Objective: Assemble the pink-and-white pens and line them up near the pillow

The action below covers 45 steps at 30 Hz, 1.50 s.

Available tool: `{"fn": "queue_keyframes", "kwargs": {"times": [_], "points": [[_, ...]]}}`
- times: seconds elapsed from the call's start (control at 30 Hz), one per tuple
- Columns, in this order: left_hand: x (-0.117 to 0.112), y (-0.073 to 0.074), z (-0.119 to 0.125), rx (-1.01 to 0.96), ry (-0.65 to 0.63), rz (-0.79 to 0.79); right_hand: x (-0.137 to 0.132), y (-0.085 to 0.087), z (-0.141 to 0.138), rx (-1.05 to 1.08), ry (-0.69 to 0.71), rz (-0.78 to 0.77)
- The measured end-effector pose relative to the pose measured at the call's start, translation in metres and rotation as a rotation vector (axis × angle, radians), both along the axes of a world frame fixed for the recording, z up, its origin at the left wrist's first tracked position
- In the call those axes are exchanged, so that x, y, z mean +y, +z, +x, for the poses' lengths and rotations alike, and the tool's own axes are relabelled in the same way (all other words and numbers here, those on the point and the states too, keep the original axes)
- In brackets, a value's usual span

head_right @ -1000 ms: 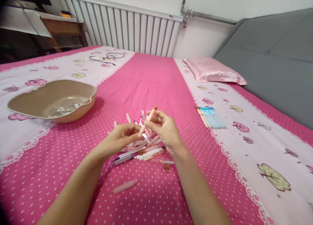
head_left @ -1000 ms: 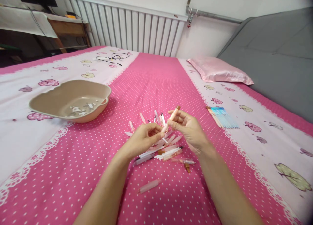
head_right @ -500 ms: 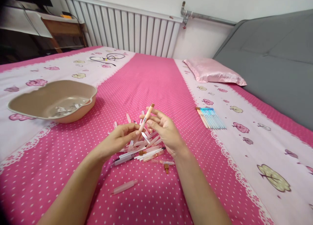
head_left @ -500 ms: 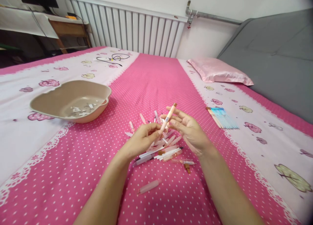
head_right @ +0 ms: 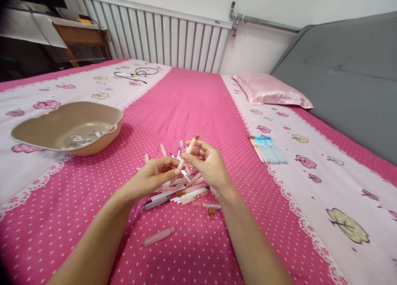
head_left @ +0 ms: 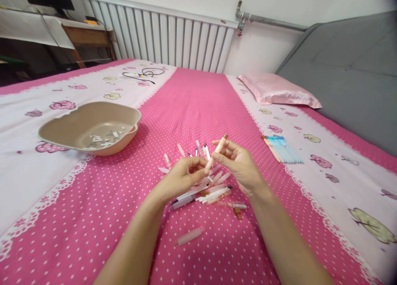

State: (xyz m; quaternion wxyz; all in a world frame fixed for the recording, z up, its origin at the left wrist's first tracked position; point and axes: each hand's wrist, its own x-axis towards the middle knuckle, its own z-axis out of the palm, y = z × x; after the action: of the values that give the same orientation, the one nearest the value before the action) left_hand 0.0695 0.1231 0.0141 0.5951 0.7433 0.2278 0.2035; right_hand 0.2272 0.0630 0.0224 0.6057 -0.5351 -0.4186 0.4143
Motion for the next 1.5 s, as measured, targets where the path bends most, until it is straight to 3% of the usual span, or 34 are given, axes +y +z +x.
{"fn": "queue_keyframes", "kwargs": {"times": [0.2, 0.5, 1.0, 1.27, 1.5], "points": [[0.000, 0.001, 0.000, 0.016, 0.007, -0.002, -0.001, 0.002, -0.003, 0.018, 0.021, -0.007], [0.001, 0.001, 0.000, 0.015, 0.002, 0.007, -0.002, -0.001, 0.001, 0.063, 0.193, 0.053], [0.001, -0.002, -0.001, 0.034, -0.028, 0.063, -0.001, -0.003, -0.002, 0.040, 0.029, 0.002], [-0.003, 0.008, -0.003, -0.054, -0.100, -0.207, -0.005, 0.005, 0.000, 0.207, 0.214, 0.051], [-0.003, 0.007, -0.005, -0.063, -0.144, -0.241, -0.004, 0.001, 0.001, 0.191, 0.250, 0.050]]}}
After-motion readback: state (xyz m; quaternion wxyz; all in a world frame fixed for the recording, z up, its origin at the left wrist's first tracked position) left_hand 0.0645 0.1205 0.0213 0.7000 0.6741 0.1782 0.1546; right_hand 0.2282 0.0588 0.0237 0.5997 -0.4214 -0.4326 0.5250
